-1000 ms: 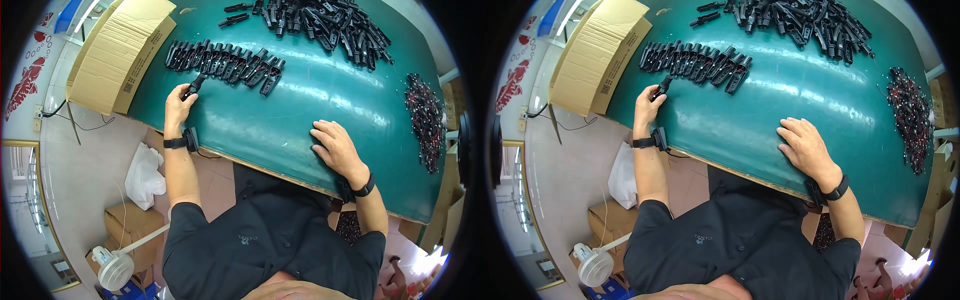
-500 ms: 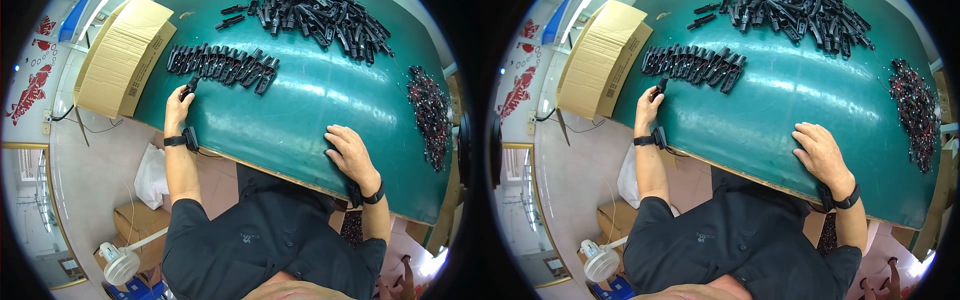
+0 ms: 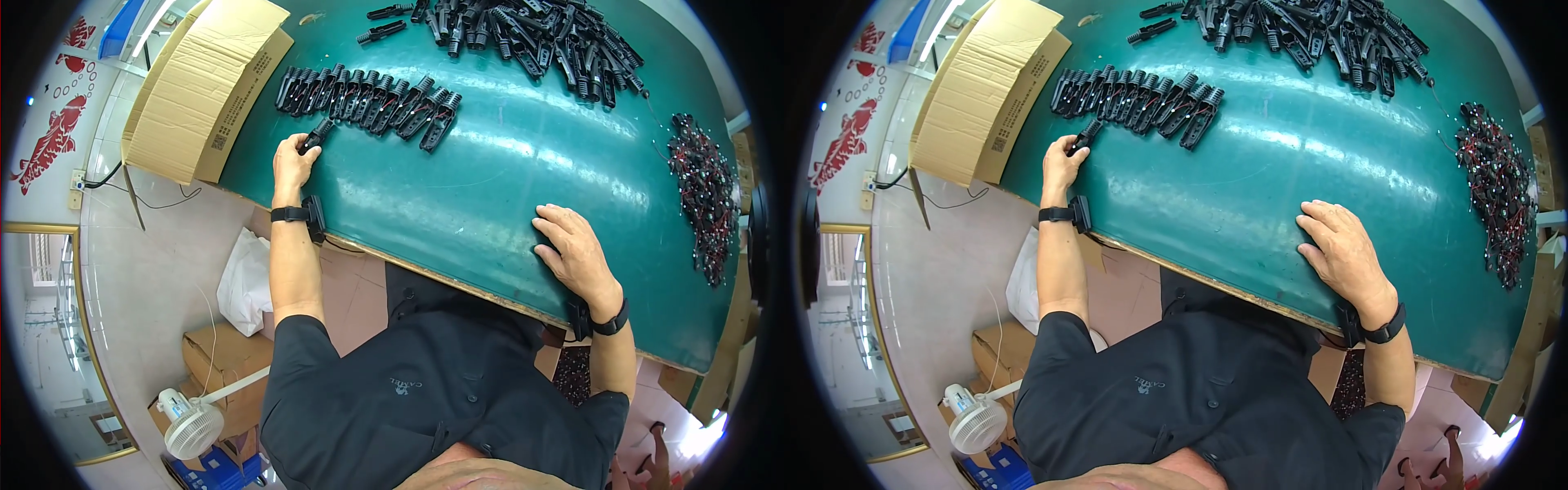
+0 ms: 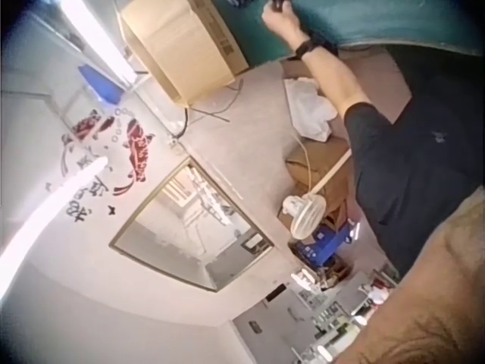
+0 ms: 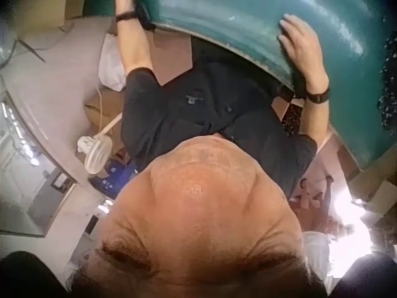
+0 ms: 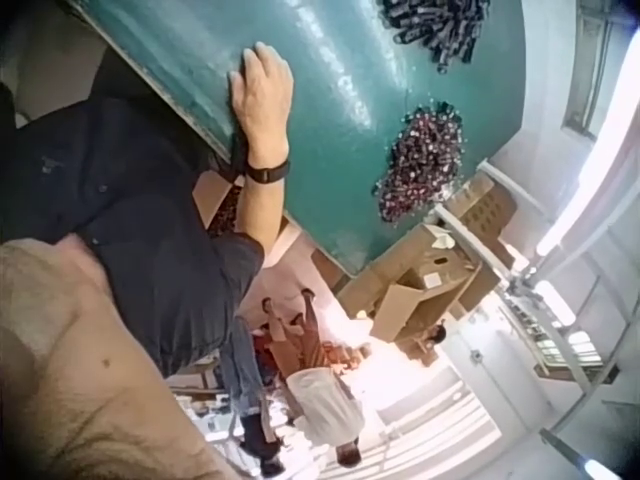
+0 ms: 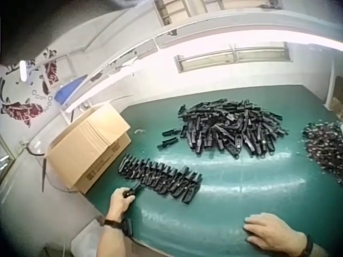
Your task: The person assembles electronic components by inserting a wired sensor into a black plastic housing, fitting a circular cap onto the end, and snapping the housing shut. They place the finished assembly onto a row on the table and repeat the process.
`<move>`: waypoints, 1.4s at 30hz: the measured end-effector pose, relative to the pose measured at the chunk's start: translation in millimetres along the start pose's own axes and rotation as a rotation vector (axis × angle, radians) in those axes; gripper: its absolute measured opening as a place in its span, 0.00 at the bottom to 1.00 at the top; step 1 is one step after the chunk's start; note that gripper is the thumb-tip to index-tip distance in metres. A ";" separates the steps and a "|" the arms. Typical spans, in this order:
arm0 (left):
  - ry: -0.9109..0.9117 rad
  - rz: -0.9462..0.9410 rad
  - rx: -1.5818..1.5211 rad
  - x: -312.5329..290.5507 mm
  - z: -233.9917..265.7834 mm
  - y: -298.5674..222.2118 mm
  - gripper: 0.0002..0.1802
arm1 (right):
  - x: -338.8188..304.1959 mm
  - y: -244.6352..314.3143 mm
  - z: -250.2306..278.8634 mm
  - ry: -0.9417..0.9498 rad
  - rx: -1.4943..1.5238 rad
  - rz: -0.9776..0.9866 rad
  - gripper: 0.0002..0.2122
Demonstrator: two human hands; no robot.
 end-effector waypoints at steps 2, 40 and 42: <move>-0.002 0.002 -0.001 0.7 -0.3 3.2 0.24 | -0.2 -1.0 0.7 -0.004 0.007 -0.002 0.20; 0.496 -0.254 -1.067 -180.5 -69.3 -228.2 0.28 | 18.2 -42.9 36.5 -0.555 0.115 -0.292 0.13; 0.627 -0.031 -1.448 -190.2 -82.9 -261.8 0.28 | 8.3 7.4 5.6 -0.471 0.194 -0.178 0.13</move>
Point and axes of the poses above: each hand's wrist, its own x-axis towards the middle knuckle, its own z-axis out of the back of the hand, y = z × x, the point moved 3 cm from there along x, towards the middle knuckle, and after that the axes turned 4 degrees about -z, right-handed, at the moved point
